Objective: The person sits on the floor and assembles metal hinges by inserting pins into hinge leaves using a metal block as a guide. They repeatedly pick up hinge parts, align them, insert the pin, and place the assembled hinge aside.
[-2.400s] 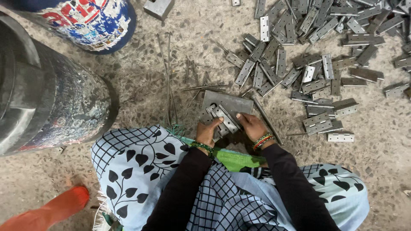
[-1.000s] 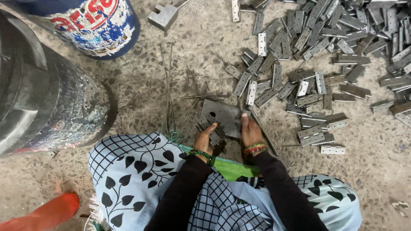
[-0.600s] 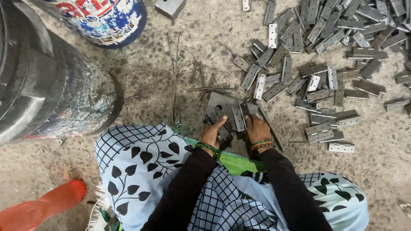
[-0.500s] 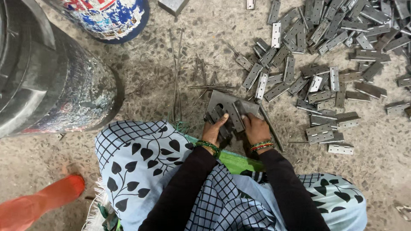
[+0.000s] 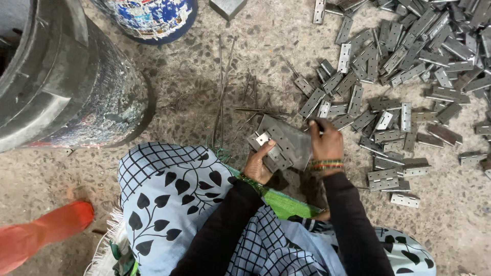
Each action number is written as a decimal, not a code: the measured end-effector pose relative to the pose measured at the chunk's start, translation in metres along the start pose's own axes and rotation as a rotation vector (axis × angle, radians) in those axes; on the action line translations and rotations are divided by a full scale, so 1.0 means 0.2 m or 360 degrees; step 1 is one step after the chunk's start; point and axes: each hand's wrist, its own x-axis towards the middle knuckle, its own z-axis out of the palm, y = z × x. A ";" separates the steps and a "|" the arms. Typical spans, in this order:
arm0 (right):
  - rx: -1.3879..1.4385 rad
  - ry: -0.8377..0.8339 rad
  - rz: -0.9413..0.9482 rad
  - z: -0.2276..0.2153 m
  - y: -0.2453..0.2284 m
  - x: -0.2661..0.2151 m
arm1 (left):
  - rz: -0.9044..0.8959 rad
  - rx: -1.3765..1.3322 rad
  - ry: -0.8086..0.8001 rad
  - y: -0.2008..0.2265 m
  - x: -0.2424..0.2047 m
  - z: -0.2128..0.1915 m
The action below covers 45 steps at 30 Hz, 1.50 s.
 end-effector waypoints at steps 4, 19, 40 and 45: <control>-0.0759 0.0313 -0.0078 0.20 0.18 0.37 | 0.0227 0.0025 -0.0367 0.01 -0.02 0.04; 0.0616 0.0188 -0.0280 -0.19 0.18 0.00 | 0.0266 0.0357 0.0110 0.00 -0.05 0.11; 0.0090 -0.0298 -0.0123 0.21 0.30 -0.28 | 0.0063 0.0703 0.0447 -0.05 0.08 -0.01; 0.0015 -0.0449 -0.0387 0.12 0.13 -0.36 | 0.0279 0.0751 0.0428 -0.08 0.09 -0.06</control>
